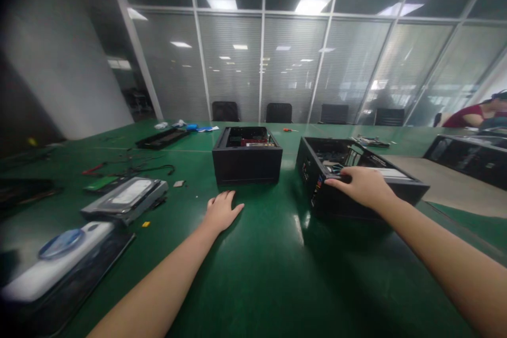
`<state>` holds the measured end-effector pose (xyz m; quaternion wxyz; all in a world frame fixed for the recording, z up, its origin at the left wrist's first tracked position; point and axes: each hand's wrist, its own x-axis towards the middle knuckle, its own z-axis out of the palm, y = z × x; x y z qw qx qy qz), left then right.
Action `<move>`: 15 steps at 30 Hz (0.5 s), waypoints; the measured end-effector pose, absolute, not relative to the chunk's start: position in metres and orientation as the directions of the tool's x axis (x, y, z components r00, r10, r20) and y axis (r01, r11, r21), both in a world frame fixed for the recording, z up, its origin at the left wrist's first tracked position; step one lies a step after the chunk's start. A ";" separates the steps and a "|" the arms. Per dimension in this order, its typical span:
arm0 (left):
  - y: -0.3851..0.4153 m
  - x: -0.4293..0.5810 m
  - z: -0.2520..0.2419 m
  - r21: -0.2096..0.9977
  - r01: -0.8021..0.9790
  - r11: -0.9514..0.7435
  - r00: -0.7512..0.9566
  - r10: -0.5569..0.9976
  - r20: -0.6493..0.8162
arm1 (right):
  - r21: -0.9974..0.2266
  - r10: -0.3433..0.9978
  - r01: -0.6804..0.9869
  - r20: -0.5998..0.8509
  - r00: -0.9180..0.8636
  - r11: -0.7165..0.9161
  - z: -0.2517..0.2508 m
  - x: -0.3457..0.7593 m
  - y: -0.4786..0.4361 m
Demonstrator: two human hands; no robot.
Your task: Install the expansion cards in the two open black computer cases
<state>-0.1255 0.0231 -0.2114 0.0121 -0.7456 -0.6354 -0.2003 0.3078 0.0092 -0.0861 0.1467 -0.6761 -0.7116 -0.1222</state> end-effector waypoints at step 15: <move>0.036 -0.129 -0.213 0.396 0.894 -0.210 0.080 0.944 0.320 | 0.126 0.657 0.891 0.632 -0.410 0.436 -0.083 0.187 -0.236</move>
